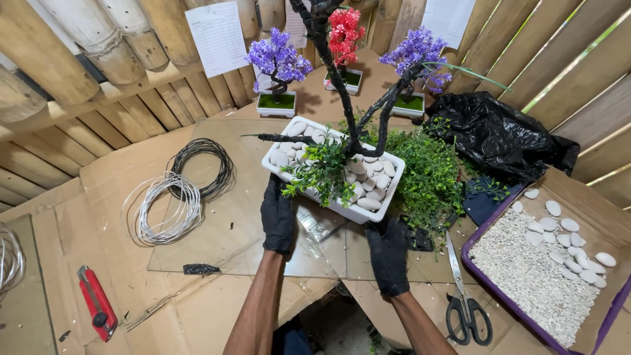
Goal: The person arranges artificial green foliage and branches into a white rectangular planter filled with white stones. They use their gloved hands to position the stems and adjust the placement of the leaves within the container.
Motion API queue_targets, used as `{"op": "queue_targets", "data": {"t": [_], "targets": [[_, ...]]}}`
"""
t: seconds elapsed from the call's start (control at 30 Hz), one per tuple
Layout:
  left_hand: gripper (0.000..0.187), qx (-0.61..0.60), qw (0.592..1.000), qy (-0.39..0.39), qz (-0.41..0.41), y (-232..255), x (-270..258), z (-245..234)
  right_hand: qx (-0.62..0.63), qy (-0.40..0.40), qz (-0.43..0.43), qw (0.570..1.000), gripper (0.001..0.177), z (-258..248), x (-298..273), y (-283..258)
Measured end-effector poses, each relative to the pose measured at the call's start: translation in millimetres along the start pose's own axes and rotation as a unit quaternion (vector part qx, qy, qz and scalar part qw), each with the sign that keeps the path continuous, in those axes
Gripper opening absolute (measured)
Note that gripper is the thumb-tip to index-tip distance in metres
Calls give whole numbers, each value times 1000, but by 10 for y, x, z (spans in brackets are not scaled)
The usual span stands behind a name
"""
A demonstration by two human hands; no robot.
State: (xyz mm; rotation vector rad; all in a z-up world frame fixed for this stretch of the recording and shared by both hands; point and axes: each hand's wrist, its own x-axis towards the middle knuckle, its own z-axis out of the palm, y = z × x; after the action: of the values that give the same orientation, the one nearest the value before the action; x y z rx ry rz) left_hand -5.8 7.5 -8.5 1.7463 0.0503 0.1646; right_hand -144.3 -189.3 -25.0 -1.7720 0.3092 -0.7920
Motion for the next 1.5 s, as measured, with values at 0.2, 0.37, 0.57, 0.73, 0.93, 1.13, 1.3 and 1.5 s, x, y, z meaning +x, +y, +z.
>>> {"op": "queue_targets", "data": {"t": [0.2,0.37,0.57,0.73,0.93,1.13,1.3,1.5], "targets": [[63,-2,1000,-4,-2,69,-26,-3,-36,-3,-31,999,26,-12,2,-27],[63,4,1000,-6,0,9,-19,8,-59,3,-35,998,22,-46,12,31],[64,12,1000,-6,-6,86,-77,18,-35,37,-11,999,26,-29,-66,160],[73,18,994,3,109,137,-232,30,78,84,99,988,46,-5,-132,391],[95,83,996,-26,32,355,-328,63,128,116,13,985,36,-52,27,-77],[85,159,987,-1,24,382,-300,159,167,141,1,976,34,-105,691,-395],[77,128,989,-42,56,439,-313,99,98,64,63,991,35,-6,1046,-268],[58,128,989,-46,51,-171,-148,304,39,72,77,994,34,44,1056,-334]]}}
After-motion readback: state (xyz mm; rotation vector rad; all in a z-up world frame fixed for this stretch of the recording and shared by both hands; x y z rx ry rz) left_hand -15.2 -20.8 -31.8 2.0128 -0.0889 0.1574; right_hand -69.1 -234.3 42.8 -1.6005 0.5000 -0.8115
